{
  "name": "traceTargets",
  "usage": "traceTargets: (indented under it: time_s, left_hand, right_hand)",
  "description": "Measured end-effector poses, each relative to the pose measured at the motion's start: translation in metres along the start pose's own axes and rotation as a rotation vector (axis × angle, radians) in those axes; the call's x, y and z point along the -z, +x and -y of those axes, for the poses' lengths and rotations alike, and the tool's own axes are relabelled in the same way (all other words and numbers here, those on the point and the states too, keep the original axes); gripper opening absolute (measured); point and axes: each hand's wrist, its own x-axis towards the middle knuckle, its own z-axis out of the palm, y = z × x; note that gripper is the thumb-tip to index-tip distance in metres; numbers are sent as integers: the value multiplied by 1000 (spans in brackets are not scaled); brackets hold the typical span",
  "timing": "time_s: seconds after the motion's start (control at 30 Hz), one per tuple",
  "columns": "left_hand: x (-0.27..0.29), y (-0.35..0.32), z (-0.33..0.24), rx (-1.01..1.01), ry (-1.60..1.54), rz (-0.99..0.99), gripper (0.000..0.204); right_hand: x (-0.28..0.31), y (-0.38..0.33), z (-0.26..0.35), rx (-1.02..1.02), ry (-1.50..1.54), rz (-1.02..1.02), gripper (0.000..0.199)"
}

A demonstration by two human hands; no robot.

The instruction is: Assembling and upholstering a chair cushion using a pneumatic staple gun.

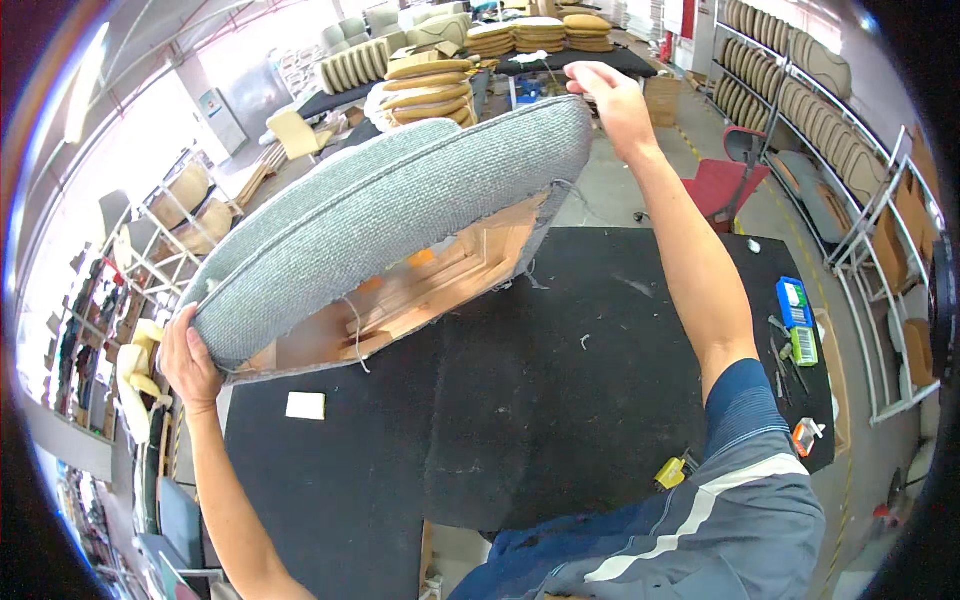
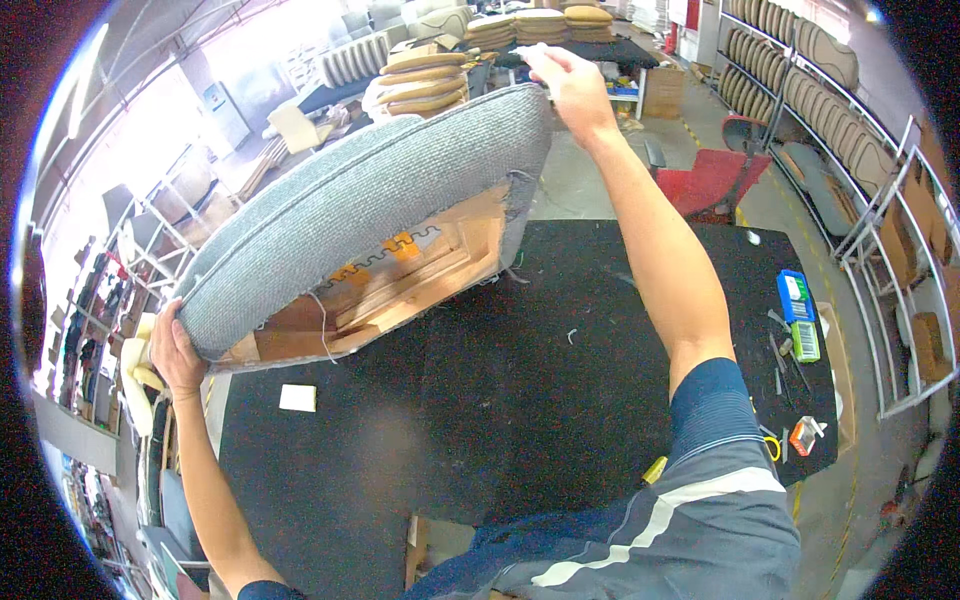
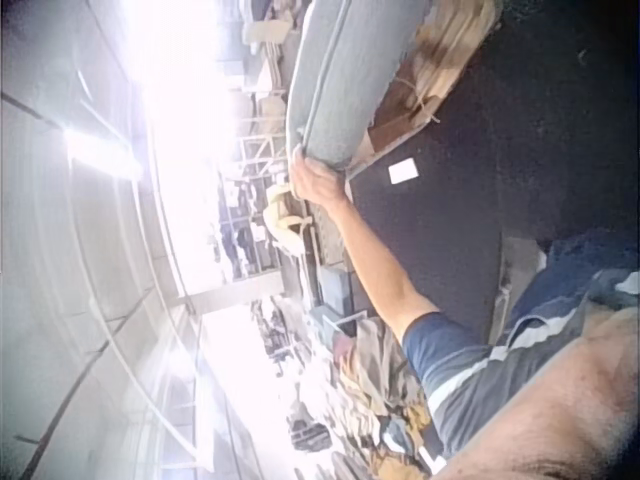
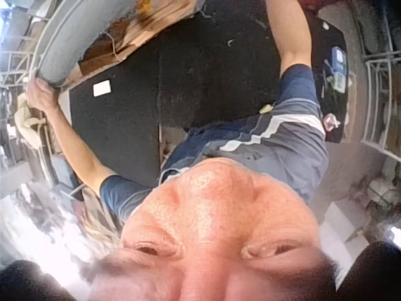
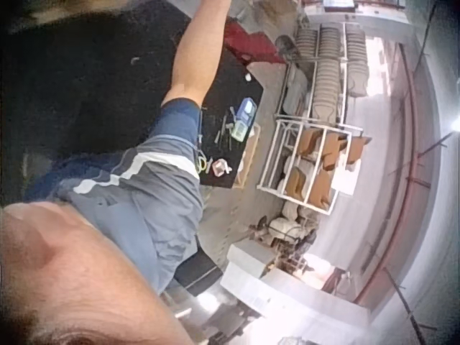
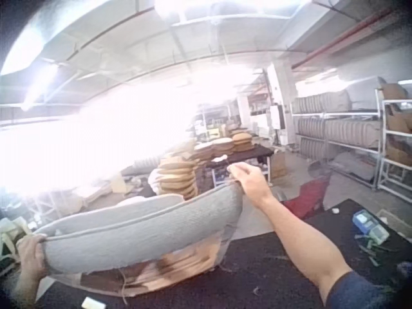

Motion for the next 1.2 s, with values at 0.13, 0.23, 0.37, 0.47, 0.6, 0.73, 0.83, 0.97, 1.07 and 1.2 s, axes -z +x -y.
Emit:
traceTargets:
  time_s: [0.13,0.23,0.37,0.47,0.6,0.73,0.83,0.97,1.07,1.2]
  left_hand:
    - [-1,-2,8,32,-35,14,34]
    - [-1,2,10,21,-19,7,34]
    - [0,8,6,19,-57,-14,34]
    - [-7,11,5,34,-29,-5,33]
    - [-4,11,7,37,-53,-2,32]
    - [-10,8,16,101,-21,-10,28]
    - [-18,20,0,104,-24,-31,26]
    - [-19,25,-2,121,-17,-47,23]
    - [-16,24,-5,120,-39,-113,23]
    - [-16,27,-14,143,-38,-129,22]
  right_hand:
    - [-16,10,-1,145,-175,324,28]
    - [-29,5,-1,123,-247,400,26]
    - [-25,11,-6,97,-113,348,25]
    - [-25,11,-15,105,-130,277,26]
    - [-42,7,-22,105,-167,76,29]
    - [-45,14,-28,185,-266,35,35]
    - [-29,21,-33,121,-329,34,35]
    - [-30,25,-31,38,-311,-33,38]
    - [-42,22,-23,13,-417,-79,44]
    - [-37,26,-26,20,-481,-62,47]
